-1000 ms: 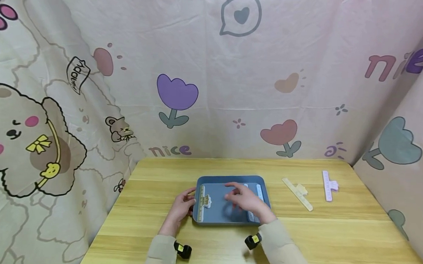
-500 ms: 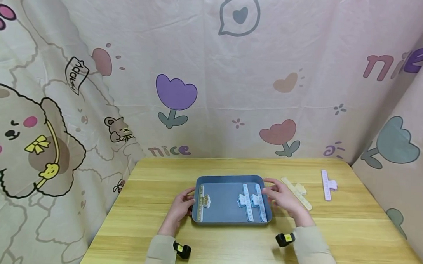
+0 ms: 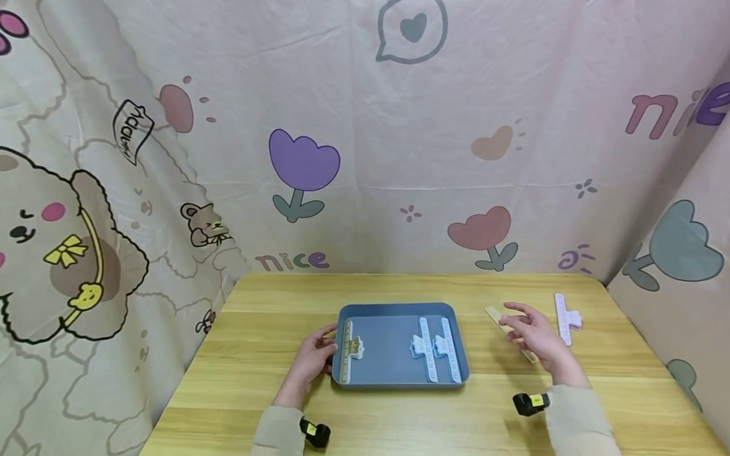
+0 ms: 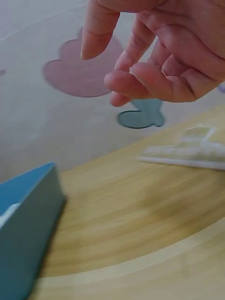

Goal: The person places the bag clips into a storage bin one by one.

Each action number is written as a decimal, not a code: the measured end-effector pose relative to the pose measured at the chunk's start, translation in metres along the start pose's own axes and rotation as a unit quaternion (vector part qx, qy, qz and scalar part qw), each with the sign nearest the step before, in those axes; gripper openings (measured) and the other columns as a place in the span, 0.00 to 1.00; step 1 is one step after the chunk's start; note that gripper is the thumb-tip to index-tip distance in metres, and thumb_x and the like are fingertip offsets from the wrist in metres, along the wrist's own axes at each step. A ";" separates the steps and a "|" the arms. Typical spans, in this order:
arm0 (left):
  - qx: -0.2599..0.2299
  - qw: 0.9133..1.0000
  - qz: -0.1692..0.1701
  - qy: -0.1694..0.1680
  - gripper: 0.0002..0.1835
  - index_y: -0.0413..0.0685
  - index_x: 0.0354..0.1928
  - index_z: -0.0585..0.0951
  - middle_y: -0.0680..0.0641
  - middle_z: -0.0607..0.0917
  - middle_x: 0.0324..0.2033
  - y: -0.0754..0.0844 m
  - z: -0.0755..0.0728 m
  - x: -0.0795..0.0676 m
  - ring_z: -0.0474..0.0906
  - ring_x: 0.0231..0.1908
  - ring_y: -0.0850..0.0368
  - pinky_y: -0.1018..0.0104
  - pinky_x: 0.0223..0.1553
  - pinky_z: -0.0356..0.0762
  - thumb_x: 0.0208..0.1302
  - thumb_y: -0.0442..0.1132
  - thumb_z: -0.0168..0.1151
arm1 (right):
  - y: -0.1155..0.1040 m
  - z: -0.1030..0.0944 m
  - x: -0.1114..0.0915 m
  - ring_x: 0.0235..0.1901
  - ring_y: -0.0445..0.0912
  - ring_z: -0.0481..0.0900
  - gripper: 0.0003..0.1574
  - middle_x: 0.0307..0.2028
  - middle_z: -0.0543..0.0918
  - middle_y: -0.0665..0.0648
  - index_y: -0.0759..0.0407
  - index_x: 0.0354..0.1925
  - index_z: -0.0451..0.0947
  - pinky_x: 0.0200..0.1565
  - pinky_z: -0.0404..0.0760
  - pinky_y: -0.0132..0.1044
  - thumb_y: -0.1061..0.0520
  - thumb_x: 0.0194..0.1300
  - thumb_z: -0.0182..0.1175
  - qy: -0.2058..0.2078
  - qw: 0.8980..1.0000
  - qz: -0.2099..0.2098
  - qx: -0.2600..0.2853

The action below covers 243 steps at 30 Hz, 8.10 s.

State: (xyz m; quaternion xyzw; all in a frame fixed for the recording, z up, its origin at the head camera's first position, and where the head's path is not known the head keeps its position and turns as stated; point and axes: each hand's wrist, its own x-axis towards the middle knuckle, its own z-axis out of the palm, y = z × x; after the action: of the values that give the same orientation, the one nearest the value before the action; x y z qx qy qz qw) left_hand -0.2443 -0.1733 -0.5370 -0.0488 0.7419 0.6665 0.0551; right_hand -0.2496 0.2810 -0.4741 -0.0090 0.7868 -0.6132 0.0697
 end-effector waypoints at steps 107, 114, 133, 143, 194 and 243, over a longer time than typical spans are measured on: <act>0.001 1.000 -0.005 -0.003 0.27 0.39 0.68 0.69 0.33 0.80 0.50 0.006 -0.001 -0.004 0.77 0.29 0.53 0.64 0.24 0.74 0.67 0.26 0.54 | 0.050 0.002 0.014 0.15 0.35 0.68 0.34 0.33 0.84 0.54 0.69 0.69 0.57 0.16 0.65 0.26 0.59 0.71 0.56 0.003 0.994 0.064 0.088; 0.002 1.000 -0.005 -0.001 0.27 0.40 0.68 0.69 0.34 0.80 0.50 0.002 -0.002 -0.001 0.76 0.28 0.54 0.65 0.23 0.73 0.67 0.27 0.54 | 0.026 0.014 0.014 0.16 0.35 0.66 0.33 0.35 0.83 0.54 0.66 0.68 0.61 0.16 0.66 0.28 0.55 0.71 0.59 0.017 0.998 0.041 0.055; 0.007 1.000 -0.004 0.001 0.27 0.40 0.68 0.70 0.33 0.80 0.51 0.002 -0.002 -0.002 0.77 0.30 0.53 0.64 0.23 0.74 0.67 0.27 0.55 | -0.018 0.074 0.027 0.12 0.36 0.63 0.29 0.31 0.83 0.56 0.68 0.65 0.66 0.14 0.59 0.27 0.60 0.69 0.58 -0.029 0.995 -0.008 0.093; 0.004 1.000 -0.002 0.000 0.26 0.40 0.68 0.70 0.34 0.80 0.50 0.000 -0.003 0.000 0.77 0.30 0.53 0.64 0.22 0.75 0.67 0.27 0.54 | -0.027 0.108 0.032 0.13 0.37 0.65 0.26 0.30 0.84 0.55 0.65 0.63 0.69 0.16 0.63 0.28 0.61 0.68 0.58 -0.044 0.996 -0.004 0.078; 0.009 1.000 -0.002 -0.001 0.27 0.40 0.68 0.70 0.34 0.80 0.50 0.001 -0.002 -0.001 0.77 0.30 0.54 0.64 0.23 0.75 0.67 0.27 0.54 | -0.012 0.228 0.038 0.12 0.39 0.60 0.19 0.29 0.84 0.59 0.70 0.53 0.74 0.17 0.61 0.32 0.68 0.64 0.59 -0.101 0.995 0.014 -0.020; 0.004 1.000 -0.005 0.000 0.27 0.39 0.68 0.70 0.33 0.78 0.50 0.000 -0.002 0.000 0.76 0.31 0.52 0.63 0.24 0.75 0.66 0.27 0.56 | 0.037 -0.022 -0.003 0.27 0.47 0.77 0.32 0.42 0.81 0.64 0.71 0.67 0.58 0.24 0.76 0.36 0.53 0.75 0.52 0.118 0.990 0.012 -0.075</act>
State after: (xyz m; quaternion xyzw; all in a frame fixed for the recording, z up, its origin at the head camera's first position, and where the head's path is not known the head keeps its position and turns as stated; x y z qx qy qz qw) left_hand -0.2440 -0.1749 -0.5366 -0.0522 0.7444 0.6631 0.0593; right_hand -0.2467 0.3111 -0.5040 0.0677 0.8333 -0.5484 -0.0174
